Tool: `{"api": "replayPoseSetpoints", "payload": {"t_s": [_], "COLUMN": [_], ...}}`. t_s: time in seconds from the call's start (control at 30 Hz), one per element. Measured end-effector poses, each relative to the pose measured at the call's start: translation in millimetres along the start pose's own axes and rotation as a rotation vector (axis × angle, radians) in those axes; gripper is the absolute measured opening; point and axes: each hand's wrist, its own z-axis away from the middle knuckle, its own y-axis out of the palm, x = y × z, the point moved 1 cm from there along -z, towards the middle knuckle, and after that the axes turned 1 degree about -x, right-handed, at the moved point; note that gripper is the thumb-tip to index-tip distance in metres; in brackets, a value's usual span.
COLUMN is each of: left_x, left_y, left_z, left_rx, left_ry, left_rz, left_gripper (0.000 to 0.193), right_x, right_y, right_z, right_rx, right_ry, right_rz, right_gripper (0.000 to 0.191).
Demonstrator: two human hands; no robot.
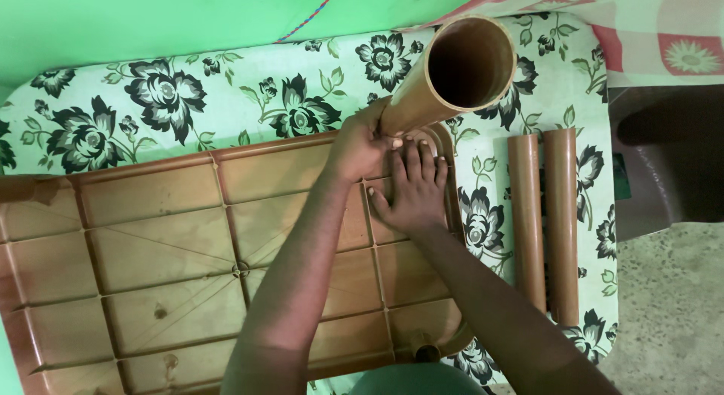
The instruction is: The person attaches tubular plastic legs to the underside of a plastic table top, pressing each leg onto its mounting socket by hand and setting spare legs beside the table on a floral cloth. The person works one leg at a time, pressing the tubes firmly into place.
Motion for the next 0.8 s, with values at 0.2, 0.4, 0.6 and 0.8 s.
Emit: {"api": "replayPoseSetpoints", "payload": {"t_s": [0.2, 0.4, 0.6, 0.8], "left_x": [1, 6, 31, 45], "left_y": [0, -7, -3, 9], "left_z": [-2, -20, -31, -25], "left_rx": [0.013, 0.144, 0.294, 0.21], "left_ry": [-0.017, 0.041, -0.1, -0.101], "left_rz": [-0.021, 0.155, 0.249, 0.422], "left_gripper": [0.06, 0.082, 0.061, 0.055], "right_x": [0, 1, 1, 0], "right_y": [0, -2, -2, -1], "right_z": [-1, 0, 0, 0], "right_rx": [0.023, 0.028, 0.035, 0.02], "right_ry": [0.017, 0.014, 0.02, 0.021], "right_rz": [-0.008, -0.006, -0.012, -0.017], "right_gripper": [0.091, 0.089, 0.088, 0.09]}}
